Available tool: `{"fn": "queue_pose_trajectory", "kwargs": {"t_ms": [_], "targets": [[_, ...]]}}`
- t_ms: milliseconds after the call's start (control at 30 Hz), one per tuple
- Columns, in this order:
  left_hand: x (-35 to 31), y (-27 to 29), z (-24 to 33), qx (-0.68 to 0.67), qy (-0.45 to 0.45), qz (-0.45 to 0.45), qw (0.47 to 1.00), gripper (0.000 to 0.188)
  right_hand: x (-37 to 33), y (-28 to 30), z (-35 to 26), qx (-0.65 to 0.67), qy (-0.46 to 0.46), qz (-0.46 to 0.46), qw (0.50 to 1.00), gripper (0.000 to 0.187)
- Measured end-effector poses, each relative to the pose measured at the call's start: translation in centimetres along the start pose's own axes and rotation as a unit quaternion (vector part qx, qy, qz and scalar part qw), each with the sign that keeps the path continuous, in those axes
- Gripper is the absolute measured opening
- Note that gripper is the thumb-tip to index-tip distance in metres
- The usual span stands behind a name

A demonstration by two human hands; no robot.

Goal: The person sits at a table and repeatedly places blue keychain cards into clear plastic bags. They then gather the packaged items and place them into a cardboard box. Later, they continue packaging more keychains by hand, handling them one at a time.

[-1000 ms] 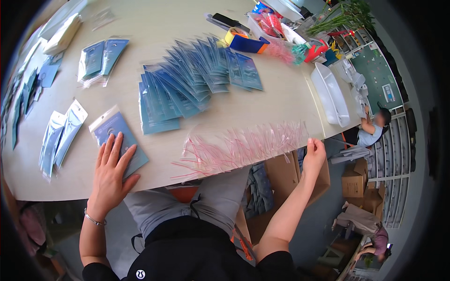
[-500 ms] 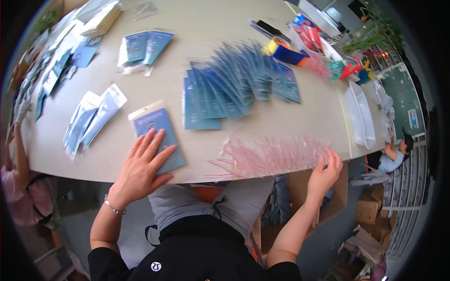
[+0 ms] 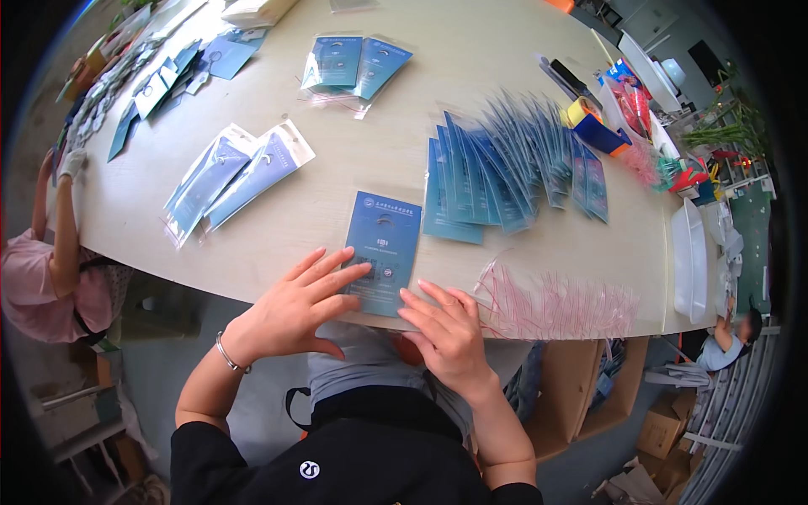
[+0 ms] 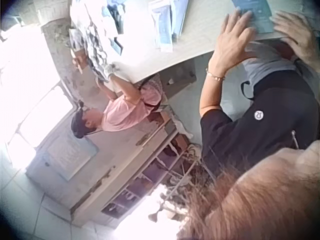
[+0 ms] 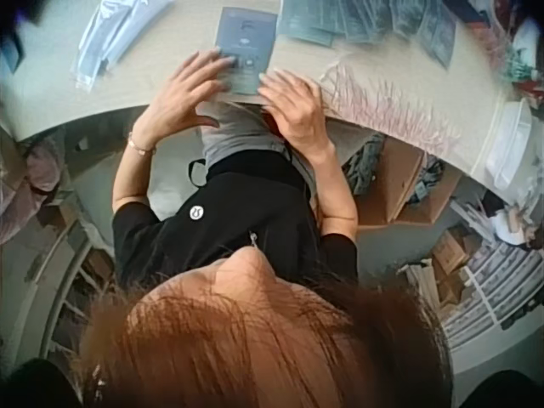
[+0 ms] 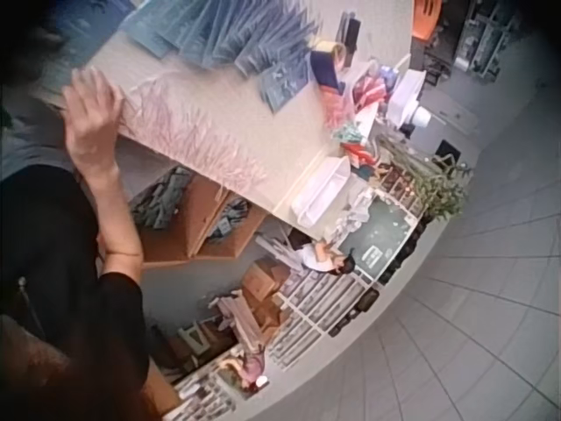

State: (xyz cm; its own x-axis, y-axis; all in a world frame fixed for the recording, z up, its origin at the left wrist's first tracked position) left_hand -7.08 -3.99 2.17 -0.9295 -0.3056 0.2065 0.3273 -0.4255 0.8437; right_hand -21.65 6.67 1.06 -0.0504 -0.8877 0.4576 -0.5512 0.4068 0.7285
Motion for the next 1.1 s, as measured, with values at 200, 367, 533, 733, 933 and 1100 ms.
{"fn": "queue_pose_trajectory", "kwargs": {"t_ms": [200, 367, 533, 733, 933, 1100], "targets": [[-1.0, 0.0, -0.5, -0.023, -0.009, 0.098, 0.995, 0.031, 0.2, 0.0, -0.8, -0.043, -0.011, 0.036, 0.998, 0.031], [-1.6, 0.1, -0.7, -0.044, -0.016, 0.136, 0.99, 0.025, -0.4, 0.1, -0.6, -0.022, -0.015, 0.089, 0.996, 0.02], [-2.2, -0.1, -1.5, -0.082, 0.028, 0.157, 0.984, 0.023, -0.8, 0.0, -0.6, -0.056, -0.063, 0.105, 0.991, 0.012], [-2.2, 0.7, -0.8, -0.008, 0.108, 0.233, 0.966, 0.017, -0.5, -0.4, -0.9, -0.085, -0.173, 0.076, 0.978, 0.013], [-2.7, 0.5, -0.8, -0.012, 0.195, 0.249, 0.948, 0.013, 0.1, -0.6, -1.3, -0.112, -0.197, 0.062, 0.972, 0.014], [-2.5, 0.4, -0.5, -0.004, 0.229, 0.233, 0.945, 0.015, 0.7, -0.4, -1.5, -0.137, -0.204, 0.056, 0.968, 0.014]]}}
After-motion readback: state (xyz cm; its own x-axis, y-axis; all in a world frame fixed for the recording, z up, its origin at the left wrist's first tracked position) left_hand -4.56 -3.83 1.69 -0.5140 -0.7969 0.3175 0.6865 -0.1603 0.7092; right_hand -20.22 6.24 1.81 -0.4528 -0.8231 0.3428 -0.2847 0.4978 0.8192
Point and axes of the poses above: each hand's wrist, its own x-axis towards the middle knuckle, its own y-axis out of the back of the hand, z = x × y, the point moved 7 cm from there along x, towards the middle knuckle, and after that the axes turned 10 degrees about z, right-handed, at the moved point
